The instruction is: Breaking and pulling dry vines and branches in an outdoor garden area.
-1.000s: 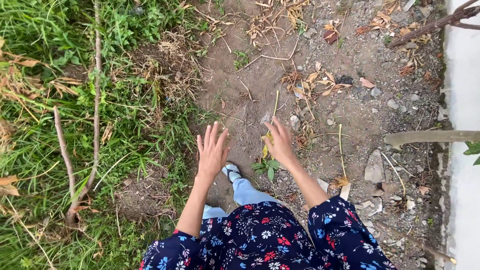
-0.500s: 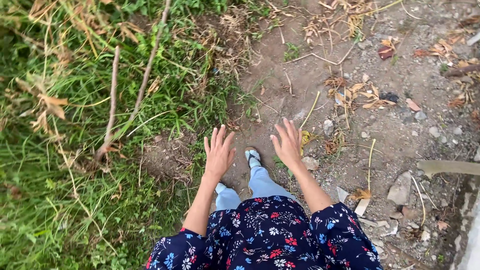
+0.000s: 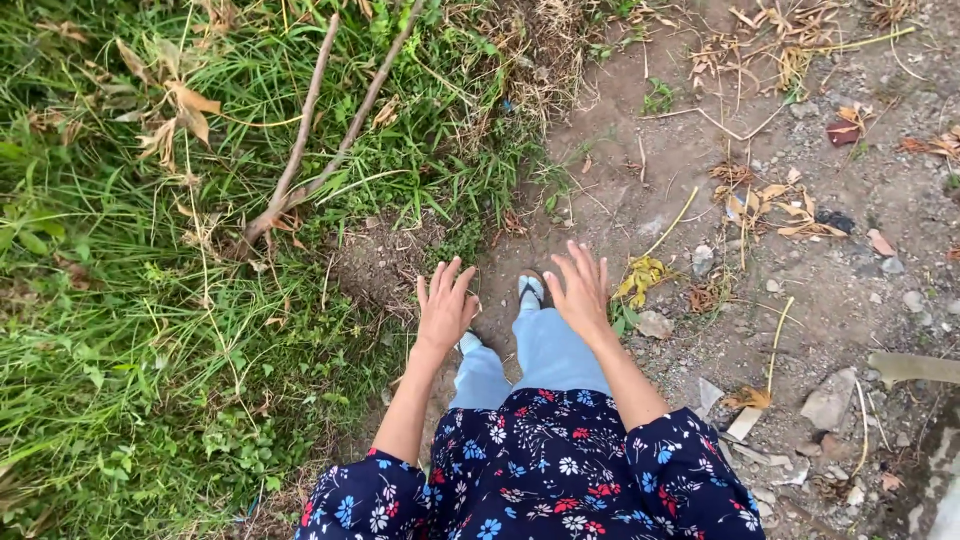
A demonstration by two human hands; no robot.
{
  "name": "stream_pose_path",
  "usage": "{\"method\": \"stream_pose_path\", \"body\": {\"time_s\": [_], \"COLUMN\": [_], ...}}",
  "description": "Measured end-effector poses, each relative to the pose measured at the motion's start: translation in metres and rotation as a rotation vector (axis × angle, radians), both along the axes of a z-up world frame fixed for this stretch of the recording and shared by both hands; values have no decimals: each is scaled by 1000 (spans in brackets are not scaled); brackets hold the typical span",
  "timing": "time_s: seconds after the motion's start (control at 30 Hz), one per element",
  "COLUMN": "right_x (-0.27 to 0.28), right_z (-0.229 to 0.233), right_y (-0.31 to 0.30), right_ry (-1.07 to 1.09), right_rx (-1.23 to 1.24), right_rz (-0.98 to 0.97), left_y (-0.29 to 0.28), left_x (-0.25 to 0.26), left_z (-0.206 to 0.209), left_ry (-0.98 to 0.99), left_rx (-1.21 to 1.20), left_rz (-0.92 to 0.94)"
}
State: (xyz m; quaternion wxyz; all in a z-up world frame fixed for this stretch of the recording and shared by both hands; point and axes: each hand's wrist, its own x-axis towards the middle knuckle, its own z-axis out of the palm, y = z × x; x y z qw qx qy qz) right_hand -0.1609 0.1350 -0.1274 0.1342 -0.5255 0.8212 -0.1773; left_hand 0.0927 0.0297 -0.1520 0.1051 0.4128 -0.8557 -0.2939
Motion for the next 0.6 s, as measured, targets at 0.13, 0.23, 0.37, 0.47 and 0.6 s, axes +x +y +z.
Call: {"method": "stream_pose_path", "body": {"time_s": [0.13, 0.23, 0.37, 0.47, 0.6], "right_x": [15, 22, 35, 43, 40], "right_z": [-5, -11, -15, -26, -57], "right_y": [-10, -22, -42, -58, -71], "right_ry": [8, 12, 0, 10, 87], "right_rx": [36, 60, 74, 126, 204], "right_rz": [30, 88, 130, 165, 234], "left_y": [-3, -9, -12, -17, -28], "left_x": [11, 20, 37, 47, 44], "left_z": [-6, -3, 0, 1, 3], "left_ry": [31, 26, -14, -20, -14], "left_rx": [4, 36, 134, 141, 172], "left_rz": [32, 75, 121, 151, 167]}}
